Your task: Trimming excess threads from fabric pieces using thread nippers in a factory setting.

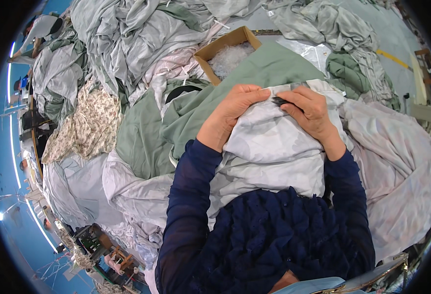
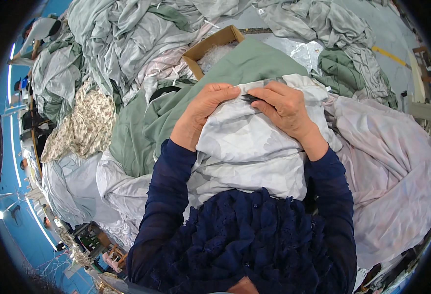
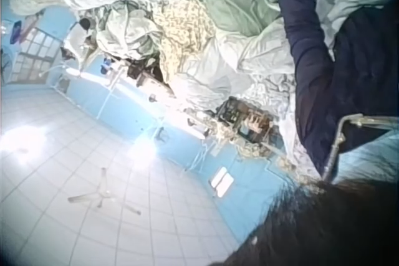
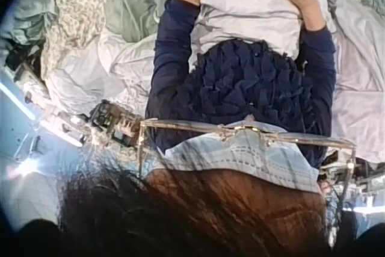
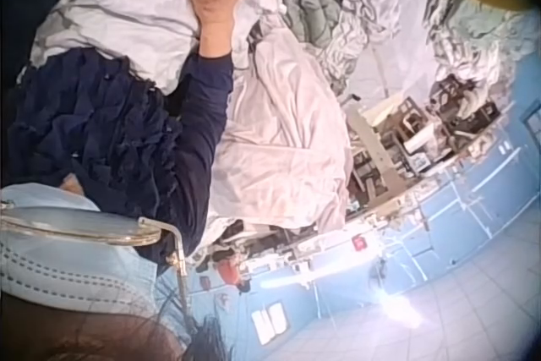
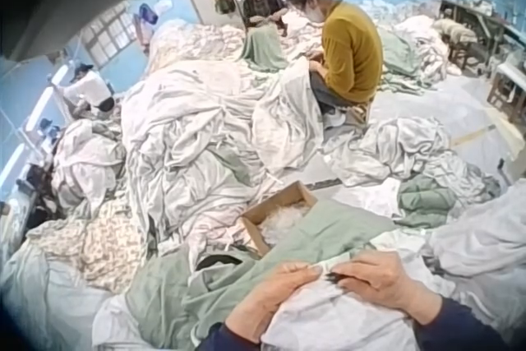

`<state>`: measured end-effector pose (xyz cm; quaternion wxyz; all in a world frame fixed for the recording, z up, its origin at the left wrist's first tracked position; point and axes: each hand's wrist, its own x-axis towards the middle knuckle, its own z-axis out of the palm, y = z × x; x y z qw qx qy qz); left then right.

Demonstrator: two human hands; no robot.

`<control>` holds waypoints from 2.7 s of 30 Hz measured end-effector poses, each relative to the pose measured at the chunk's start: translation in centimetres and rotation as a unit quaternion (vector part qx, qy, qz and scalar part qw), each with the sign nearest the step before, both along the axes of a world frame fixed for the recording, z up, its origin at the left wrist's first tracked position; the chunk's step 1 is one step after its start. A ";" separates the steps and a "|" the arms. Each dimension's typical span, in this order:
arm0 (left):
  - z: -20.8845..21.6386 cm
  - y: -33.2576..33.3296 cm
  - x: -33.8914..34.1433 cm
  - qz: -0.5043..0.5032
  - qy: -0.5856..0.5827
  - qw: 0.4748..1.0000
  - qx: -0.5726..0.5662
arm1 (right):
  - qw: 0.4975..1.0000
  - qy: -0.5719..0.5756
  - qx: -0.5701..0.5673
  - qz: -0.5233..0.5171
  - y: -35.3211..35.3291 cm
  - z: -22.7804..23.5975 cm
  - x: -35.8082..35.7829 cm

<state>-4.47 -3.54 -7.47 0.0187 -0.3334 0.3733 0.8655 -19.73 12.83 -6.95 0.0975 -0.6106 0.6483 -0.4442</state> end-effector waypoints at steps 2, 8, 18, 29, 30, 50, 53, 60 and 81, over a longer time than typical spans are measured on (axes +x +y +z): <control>0.0 0.0 0.0 0.000 0.000 1.000 -0.002 | 1.000 0.001 0.005 0.002 0.0 0.1 0.0; -0.3 0.1 -0.1 -0.002 0.000 1.000 -0.010 | 1.000 -0.005 0.001 0.002 0.0 0.0 0.0; -0.3 0.1 -0.1 -0.007 -0.005 1.000 -0.006 | 1.000 0.005 0.013 0.009 0.0 -0.1 0.1; -0.3 0.1 -0.1 -0.016 0.007 1.000 -0.005 | 1.000 -0.001 0.014 0.010 -0.2 -0.2 0.2; -0.3 0.1 -0.2 -0.017 0.007 1.000 -0.005 | 1.000 -0.001 0.015 0.010 -0.2 -0.1 0.2; -0.7 0.1 -0.2 -0.016 -0.013 1.000 -0.020 | 1.000 -0.019 0.003 0.004 -0.3 -0.8 0.1; -0.5 0.3 -0.3 -0.008 -0.014 1.000 -0.017 | 1.000 -0.026 -0.001 0.010 -0.5 -0.5 0.2; -0.8 0.2 -0.3 -0.011 -0.013 1.000 -0.015 | 1.000 -0.005 0.009 0.013 -0.5 -0.3 0.3; -0.4 0.7 0.1 -0.001 0.026 0.999 -0.045 | 0.978 -0.196 0.056 -0.052 -0.6 -0.3 1.9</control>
